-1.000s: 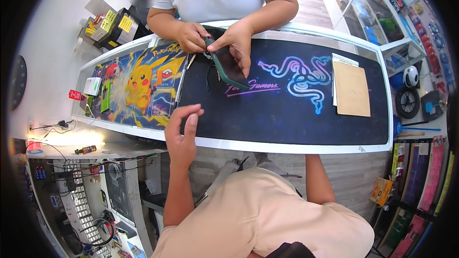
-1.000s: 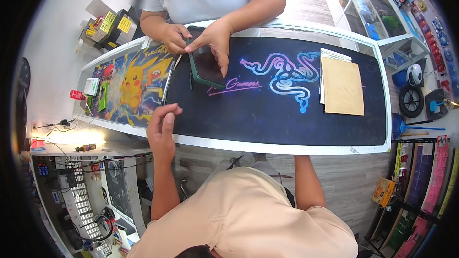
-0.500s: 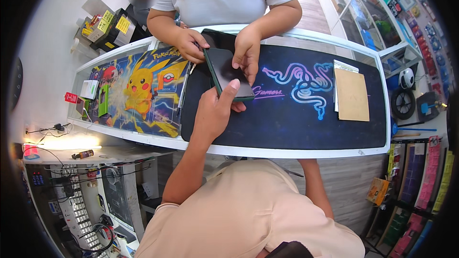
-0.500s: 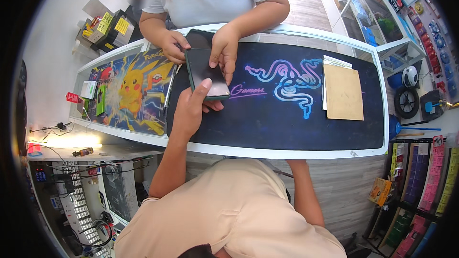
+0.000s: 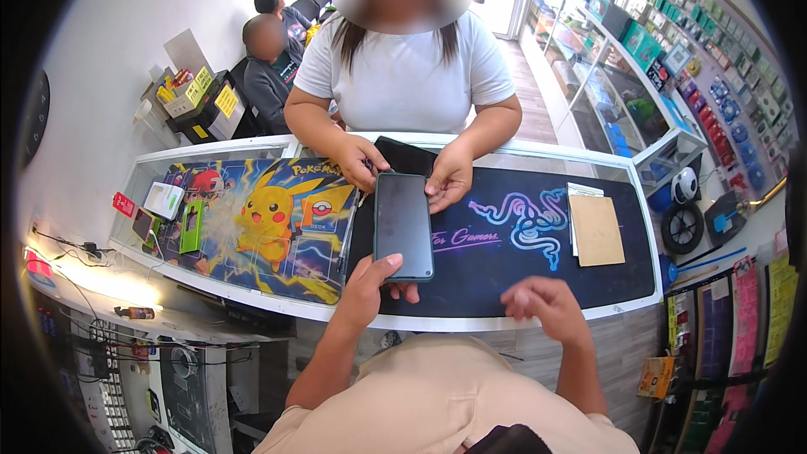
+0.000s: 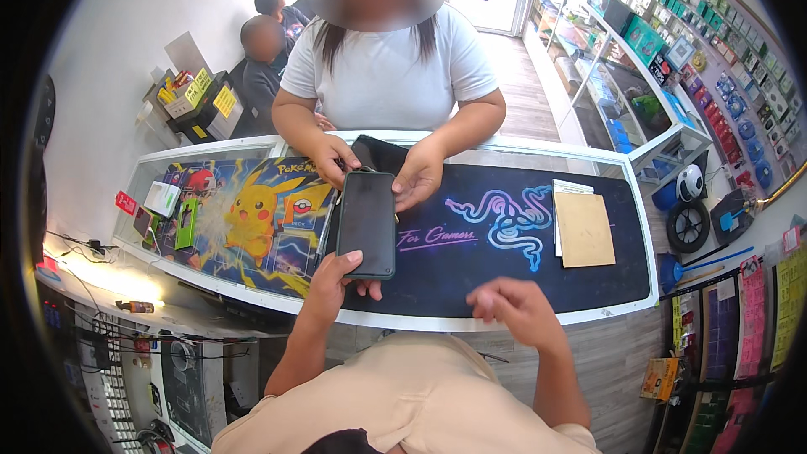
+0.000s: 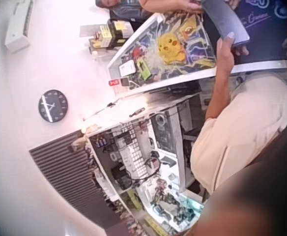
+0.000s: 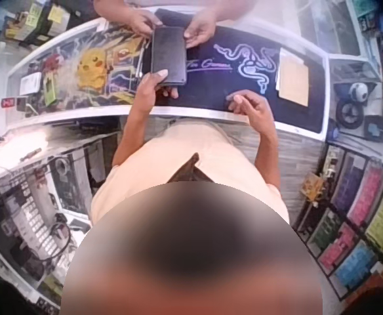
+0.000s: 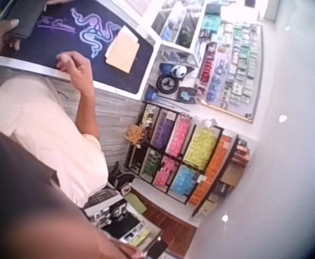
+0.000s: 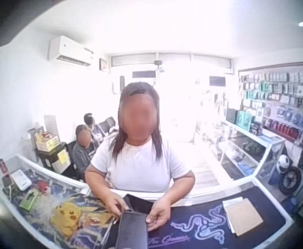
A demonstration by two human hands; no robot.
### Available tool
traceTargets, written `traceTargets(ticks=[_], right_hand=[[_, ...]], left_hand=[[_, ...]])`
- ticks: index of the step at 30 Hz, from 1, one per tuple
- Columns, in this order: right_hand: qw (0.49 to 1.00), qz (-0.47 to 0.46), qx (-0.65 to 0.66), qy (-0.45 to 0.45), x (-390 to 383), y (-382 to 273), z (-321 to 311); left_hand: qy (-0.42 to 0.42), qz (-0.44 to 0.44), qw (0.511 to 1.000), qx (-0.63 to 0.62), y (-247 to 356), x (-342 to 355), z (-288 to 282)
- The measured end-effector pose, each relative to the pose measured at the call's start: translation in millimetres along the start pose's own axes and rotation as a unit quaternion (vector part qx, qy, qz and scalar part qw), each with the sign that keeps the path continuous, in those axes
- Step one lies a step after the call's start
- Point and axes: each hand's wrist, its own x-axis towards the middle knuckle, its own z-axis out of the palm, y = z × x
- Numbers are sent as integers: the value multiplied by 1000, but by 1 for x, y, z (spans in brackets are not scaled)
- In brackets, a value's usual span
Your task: The person cleans a workbench with a brush, then receives a smartphone from a customer. They remove the phone's back cover, apply adhesive along the frame, and reattach the back cover. The person handles the phone and adhesive tube throughout the process.
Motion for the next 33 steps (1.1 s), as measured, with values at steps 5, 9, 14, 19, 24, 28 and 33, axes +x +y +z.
traceTargets(ticks=[5,9,14,19,24,28,33], right_hand=[[999,-45,-7,7,81,-31,33],[964,6,212,-158,123,-28,61],[963,46,189,-188,147,-20,69],[938,5,329,-108,148,-16,92],[881,55,454,-120,126,-6,137],[876,43,457,-148,115,0,151],[879,69,449,-142,113,8,144]], left_hand=[[-27,-7,1000,-8,5,-34,-23],[-100,-27,995,-11,8,-44,-45],[-96,-35,993,51,2,-28,-71],[54,123,986,-96,-5,-2,-62],[107,247,930,-251,-17,35,-9],[108,236,911,-321,-15,41,-11],[69,194,869,-449,-19,41,-30]])
